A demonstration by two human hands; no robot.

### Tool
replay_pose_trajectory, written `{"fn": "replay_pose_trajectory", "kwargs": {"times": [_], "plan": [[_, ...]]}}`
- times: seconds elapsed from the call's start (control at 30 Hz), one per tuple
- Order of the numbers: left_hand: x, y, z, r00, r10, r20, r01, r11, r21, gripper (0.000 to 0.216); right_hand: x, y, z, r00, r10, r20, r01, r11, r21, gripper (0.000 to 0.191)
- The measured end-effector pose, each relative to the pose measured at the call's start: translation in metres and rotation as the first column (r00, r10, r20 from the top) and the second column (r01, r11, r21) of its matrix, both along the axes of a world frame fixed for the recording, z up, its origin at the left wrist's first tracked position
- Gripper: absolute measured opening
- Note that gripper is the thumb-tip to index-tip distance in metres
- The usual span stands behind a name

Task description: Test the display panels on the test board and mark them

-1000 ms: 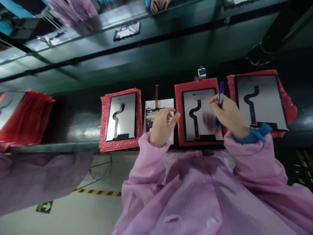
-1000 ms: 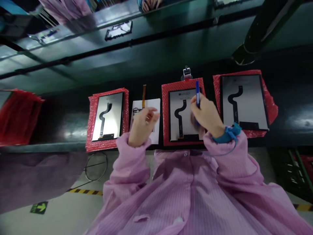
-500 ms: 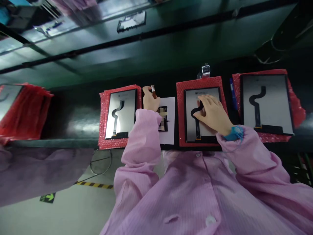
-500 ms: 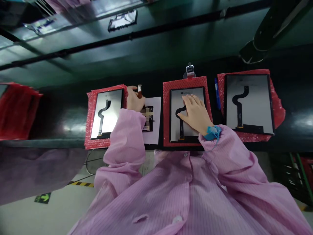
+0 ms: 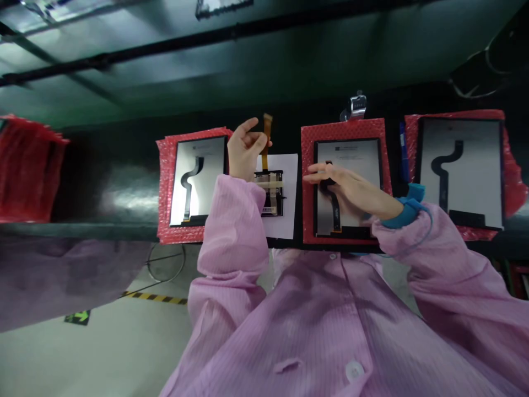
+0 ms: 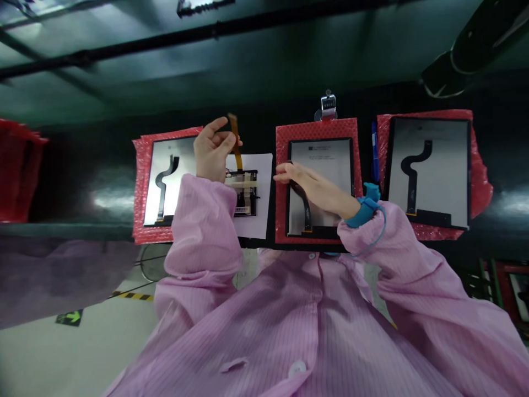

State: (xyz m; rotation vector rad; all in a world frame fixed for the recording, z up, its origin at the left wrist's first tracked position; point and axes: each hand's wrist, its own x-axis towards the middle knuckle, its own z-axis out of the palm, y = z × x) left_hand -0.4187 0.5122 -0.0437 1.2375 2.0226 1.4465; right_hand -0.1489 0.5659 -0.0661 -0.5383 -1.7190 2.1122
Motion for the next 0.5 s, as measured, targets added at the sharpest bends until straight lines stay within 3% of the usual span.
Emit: {"fn": "replay_pose_trajectory", "kwargs": {"times": [0.1, 0.23, 0.4, 0.5], "plan": [[0.001, -0.002, 0.004, 0.999, -0.041, 0.029, 0.041, 0.999, -0.026, 0.023, -0.008, -0.001, 0.003, 0.997, 0.069, -0.047, -0.062, 0.990, 0.125, 0.052], [0.006, -0.005, 0.011, 0.988, -0.151, 0.041, 0.152, 0.988, -0.033, 0.010, -0.007, -0.005, 0.002, 0.995, 0.098, -0.019, -0.087, 0.939, 0.332, 0.051], [0.012, -0.009, 0.016, 0.958, -0.284, -0.026, 0.283, 0.958, -0.050, 0.033, -0.006, -0.002, -0.003, 0.996, 0.089, 0.009, -0.085, 0.910, 0.406, 0.035], [0.014, -0.011, 0.016, 0.932, -0.358, -0.056, 0.356, 0.933, -0.051, 0.029, -0.010, 0.001, -0.007, 0.996, 0.087, 0.005, -0.081, 0.900, 0.427, 0.033]]}}
